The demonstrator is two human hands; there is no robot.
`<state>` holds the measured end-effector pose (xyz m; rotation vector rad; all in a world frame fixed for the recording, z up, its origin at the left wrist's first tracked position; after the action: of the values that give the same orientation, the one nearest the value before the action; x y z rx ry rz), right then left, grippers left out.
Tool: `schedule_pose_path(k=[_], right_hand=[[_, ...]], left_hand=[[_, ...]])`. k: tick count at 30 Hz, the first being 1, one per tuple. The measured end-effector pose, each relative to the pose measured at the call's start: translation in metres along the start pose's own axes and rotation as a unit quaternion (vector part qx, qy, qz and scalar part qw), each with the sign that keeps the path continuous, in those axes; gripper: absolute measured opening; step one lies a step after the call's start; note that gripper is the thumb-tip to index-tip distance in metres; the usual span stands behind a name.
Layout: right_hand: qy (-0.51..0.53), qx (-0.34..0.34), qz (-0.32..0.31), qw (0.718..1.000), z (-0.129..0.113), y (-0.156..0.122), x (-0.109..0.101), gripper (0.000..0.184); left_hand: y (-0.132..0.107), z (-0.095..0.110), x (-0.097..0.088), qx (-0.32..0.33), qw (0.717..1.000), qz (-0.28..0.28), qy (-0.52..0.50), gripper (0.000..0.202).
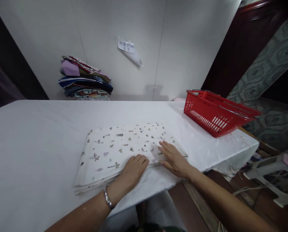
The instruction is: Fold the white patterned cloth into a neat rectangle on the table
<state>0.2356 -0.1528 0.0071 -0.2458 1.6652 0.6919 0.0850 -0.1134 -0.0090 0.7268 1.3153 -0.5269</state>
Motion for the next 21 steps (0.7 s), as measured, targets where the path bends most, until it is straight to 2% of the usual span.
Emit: schedule_pose_path(k=[2, 5, 8, 12, 21], right_hand=[[0.006, -0.021, -0.053, 0.998, -0.011, 0.001, 0.021, 0.067], [0.010, -0.020, -0.082, 0.996, -0.015, -0.004, 0.037, 0.070], [0.025, -0.013, -0.099, 0.995, -0.011, -0.004, 0.035, 0.067], [0.008, 0.012, -0.092, 0.996, -0.004, 0.007, 0.027, 0.068], [-0.021, -0.012, -0.066, 0.998, -0.004, 0.006, 0.044, 0.070]], left_hand=[[-0.001, 0.000, 0.000, 0.002, 1.000, 0.002, -0.001, 0.022], [-0.002, 0.000, 0.003, 0.008, 1.000, 0.001, 0.000, 0.021], [-0.003, -0.001, 0.005, 0.010, 1.000, 0.004, 0.001, 0.021], [-0.004, -0.001, 0.003, 0.017, 1.000, 0.000, -0.002, 0.023], [-0.005, 0.001, -0.006, 0.023, 1.000, -0.004, -0.015, 0.025]])
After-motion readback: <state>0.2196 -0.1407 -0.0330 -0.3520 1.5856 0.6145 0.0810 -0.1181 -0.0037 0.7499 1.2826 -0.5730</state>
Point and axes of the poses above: each hand's wrist, its own y-axis towards the middle knuckle, its own x-axis out of the palm, z = x × y, the point moved 7 cm from there along y, towards the middle knuckle, and after that the axes turned 13 degrees about -x, right-handed, at the moved point
